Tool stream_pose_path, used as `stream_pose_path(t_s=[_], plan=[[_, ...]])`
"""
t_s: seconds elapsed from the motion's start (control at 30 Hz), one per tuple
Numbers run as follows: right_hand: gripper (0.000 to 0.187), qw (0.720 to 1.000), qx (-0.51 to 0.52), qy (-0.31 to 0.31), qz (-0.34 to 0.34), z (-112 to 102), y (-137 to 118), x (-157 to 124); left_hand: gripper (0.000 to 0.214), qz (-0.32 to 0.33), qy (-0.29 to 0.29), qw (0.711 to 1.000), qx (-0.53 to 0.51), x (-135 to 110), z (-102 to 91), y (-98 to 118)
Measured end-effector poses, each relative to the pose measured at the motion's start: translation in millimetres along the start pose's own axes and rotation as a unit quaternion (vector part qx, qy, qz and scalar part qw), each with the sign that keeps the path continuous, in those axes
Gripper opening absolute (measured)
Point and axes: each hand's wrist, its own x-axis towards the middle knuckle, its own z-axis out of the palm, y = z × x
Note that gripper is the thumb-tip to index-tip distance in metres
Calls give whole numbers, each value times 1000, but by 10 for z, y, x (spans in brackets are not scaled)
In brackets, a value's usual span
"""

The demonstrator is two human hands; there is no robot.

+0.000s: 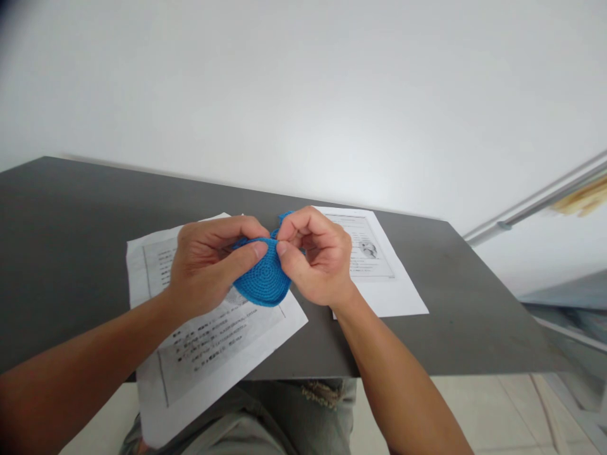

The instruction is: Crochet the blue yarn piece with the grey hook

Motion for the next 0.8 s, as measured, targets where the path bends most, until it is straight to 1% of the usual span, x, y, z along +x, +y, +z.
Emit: stream_pose_path(t_s=[0.2,0.33,0.43,0.5,0.57,0.63,0.7,0.77,0.8], plan=[[8,1000,13,-9,-8,12,-26,13,18,8,-6,1000,8,-1,0,11],[9,1000,-9,-5,-4,21,-40,21,18,9,-14,1000,15,-5,-3,6],[10,1000,-21,3,-9,37,-48,11,17,0,-15,1000,-7,-6,-4,-15],[11,999,-25,18,-16,49,-49,1,13,-18,-13,999,-40,-5,4,-36],[11,999,-30,36,-22,57,-43,-9,10,-50,-16,994,-91,-2,23,-56],[10,998,-39,50,-29,56,-31,-15,9,-98,-22,984,-149,3,49,-69],[10,997,-42,54,-39,47,-14,-19,11,-145,-16,971,-191,8,74,-71],[10,997,-35,46,-46,36,1,-21,13,-166,2,965,-202,10,89,-64],[10,998,-31,41,-47,30,8,-22,12,-163,10,967,-196,10,92,-59]])
